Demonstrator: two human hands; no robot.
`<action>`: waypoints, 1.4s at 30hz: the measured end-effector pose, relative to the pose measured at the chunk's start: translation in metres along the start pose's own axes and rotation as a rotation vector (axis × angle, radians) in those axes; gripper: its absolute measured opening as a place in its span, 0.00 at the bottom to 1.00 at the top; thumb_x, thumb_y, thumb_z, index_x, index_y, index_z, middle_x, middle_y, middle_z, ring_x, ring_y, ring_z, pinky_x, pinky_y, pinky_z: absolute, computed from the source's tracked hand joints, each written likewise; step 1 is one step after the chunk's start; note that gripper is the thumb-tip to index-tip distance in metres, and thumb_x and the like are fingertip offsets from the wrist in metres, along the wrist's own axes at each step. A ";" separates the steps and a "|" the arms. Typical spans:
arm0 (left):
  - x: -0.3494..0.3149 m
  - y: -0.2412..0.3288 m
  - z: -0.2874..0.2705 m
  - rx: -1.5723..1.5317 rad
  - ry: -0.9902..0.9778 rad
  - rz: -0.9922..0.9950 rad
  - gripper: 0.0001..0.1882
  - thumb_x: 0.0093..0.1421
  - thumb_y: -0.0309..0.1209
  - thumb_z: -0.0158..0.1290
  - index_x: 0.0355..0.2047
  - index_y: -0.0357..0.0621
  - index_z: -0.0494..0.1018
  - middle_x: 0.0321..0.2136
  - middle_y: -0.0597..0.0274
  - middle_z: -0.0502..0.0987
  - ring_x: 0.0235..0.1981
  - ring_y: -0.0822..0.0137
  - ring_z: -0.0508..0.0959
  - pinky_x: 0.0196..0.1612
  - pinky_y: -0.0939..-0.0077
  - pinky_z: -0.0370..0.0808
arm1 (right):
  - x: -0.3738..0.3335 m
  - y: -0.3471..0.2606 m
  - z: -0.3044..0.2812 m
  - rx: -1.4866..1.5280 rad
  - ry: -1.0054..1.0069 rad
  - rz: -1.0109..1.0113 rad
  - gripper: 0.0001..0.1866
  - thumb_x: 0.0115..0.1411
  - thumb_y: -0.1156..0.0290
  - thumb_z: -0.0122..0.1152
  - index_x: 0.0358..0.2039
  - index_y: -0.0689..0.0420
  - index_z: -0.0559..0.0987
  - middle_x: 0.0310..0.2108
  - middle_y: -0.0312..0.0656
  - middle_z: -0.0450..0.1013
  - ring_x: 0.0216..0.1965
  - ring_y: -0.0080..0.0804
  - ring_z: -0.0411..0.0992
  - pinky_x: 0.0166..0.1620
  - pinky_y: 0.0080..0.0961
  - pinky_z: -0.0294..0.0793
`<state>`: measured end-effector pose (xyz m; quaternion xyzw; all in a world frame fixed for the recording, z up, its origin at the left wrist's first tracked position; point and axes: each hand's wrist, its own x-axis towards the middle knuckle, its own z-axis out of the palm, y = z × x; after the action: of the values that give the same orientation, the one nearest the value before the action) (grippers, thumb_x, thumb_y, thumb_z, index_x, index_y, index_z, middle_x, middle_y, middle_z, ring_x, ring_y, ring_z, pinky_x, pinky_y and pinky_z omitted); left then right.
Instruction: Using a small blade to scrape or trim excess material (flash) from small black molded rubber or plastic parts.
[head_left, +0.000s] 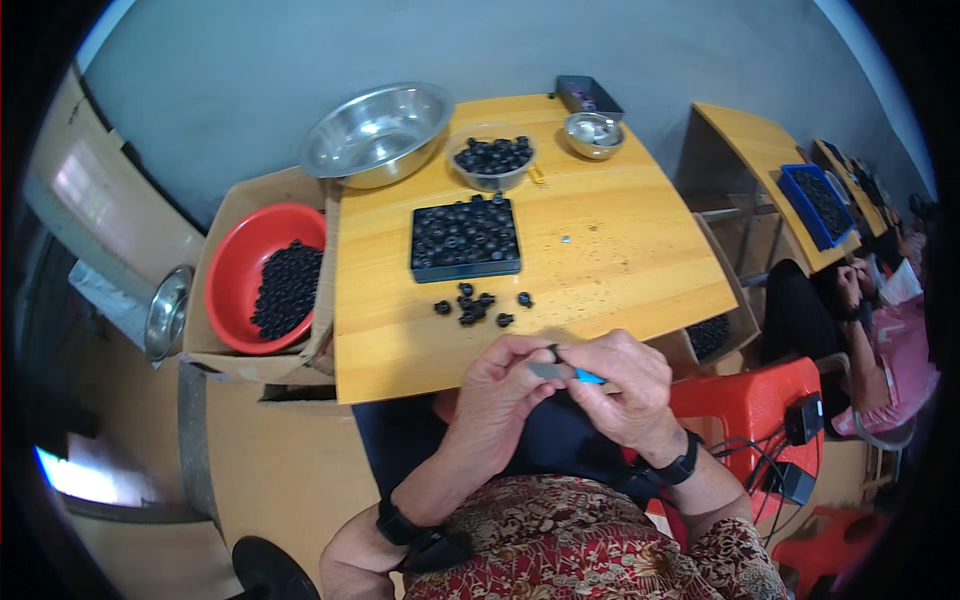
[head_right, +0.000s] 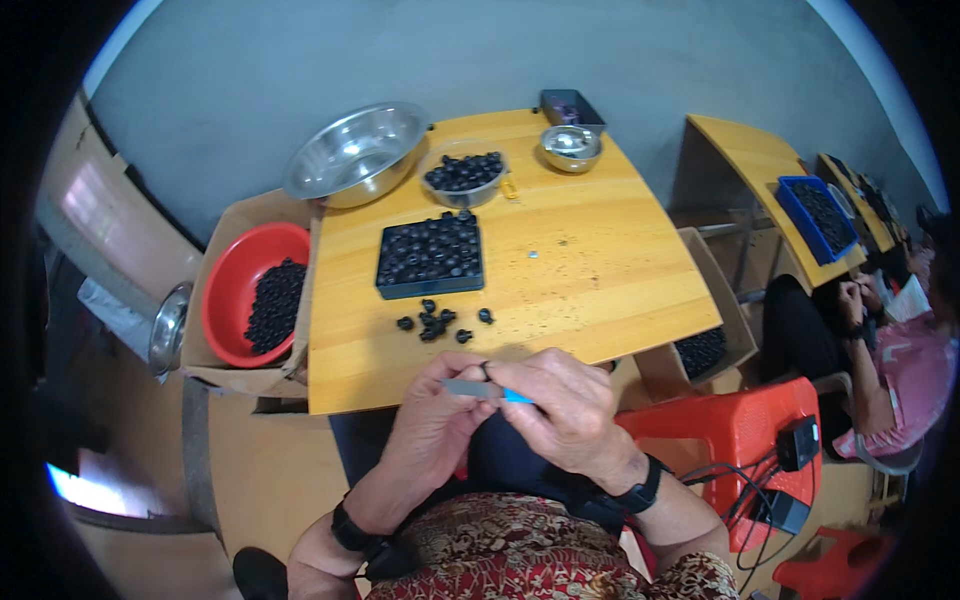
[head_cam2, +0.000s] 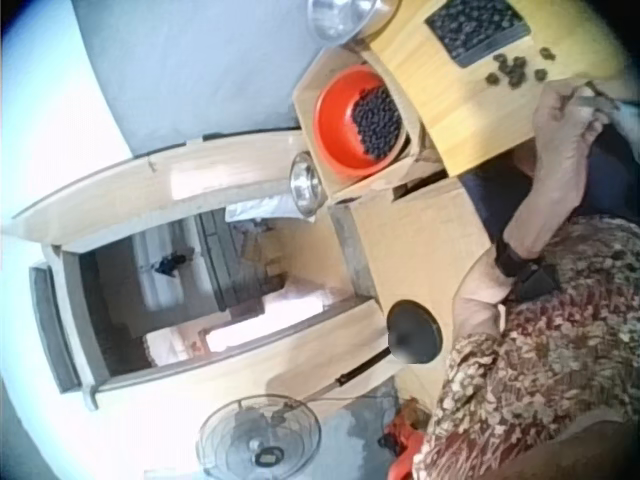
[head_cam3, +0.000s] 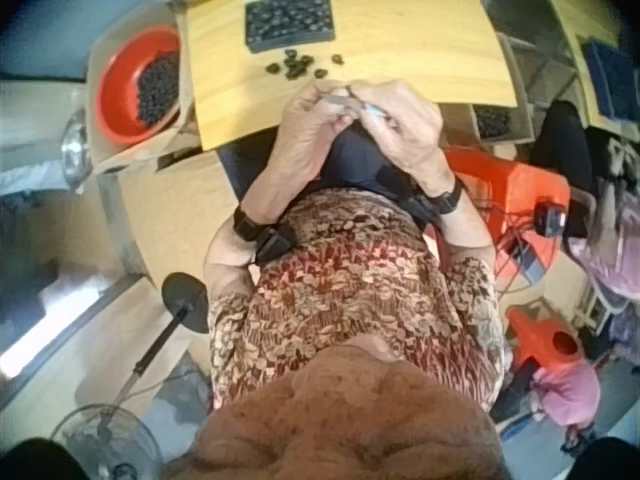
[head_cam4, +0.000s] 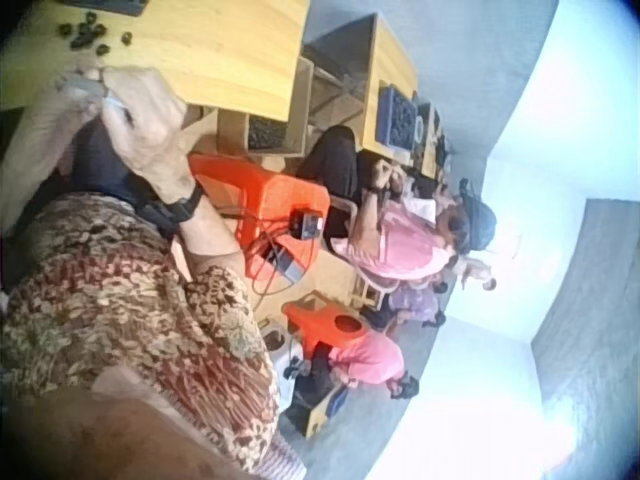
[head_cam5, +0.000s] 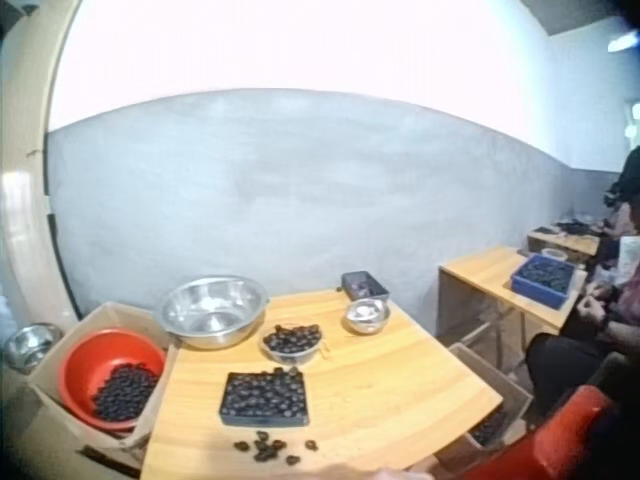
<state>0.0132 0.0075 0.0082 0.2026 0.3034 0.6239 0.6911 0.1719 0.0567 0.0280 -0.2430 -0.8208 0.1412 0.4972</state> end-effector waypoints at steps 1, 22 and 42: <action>0.000 -0.001 0.000 -0.014 -0.014 -0.014 0.07 0.59 0.24 0.55 0.38 0.41 0.71 0.35 0.63 0.76 0.36 0.73 0.76 0.43 0.79 0.75 | -0.001 0.000 -0.001 -0.018 -0.018 -0.002 0.13 0.45 0.79 0.67 0.34 0.61 0.80 0.27 0.44 0.77 0.26 0.35 0.76 0.28 0.26 0.74; 0.036 0.193 -0.157 1.096 0.656 0.809 0.18 0.59 0.30 0.56 0.49 0.40 0.71 0.41 0.59 0.76 0.42 0.68 0.75 0.47 0.76 0.71 | -0.002 0.004 0.010 0.101 -0.007 0.176 0.07 0.49 0.80 0.68 0.30 0.61 0.78 0.21 0.41 0.71 0.20 0.29 0.70 0.24 0.23 0.66; 0.023 0.056 -0.041 0.756 0.053 0.204 0.12 0.55 0.19 0.58 0.40 0.36 0.72 0.35 0.60 0.78 0.35 0.73 0.79 0.40 0.81 0.75 | -0.008 0.005 0.003 0.309 0.003 0.469 0.08 0.58 0.73 0.63 0.37 0.62 0.79 0.27 0.39 0.74 0.26 0.23 0.70 0.31 0.18 0.69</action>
<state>-0.0546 0.0338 0.0114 0.4561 0.5078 0.5386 0.4939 0.1738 0.0565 0.0183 -0.3478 -0.7102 0.3753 0.4835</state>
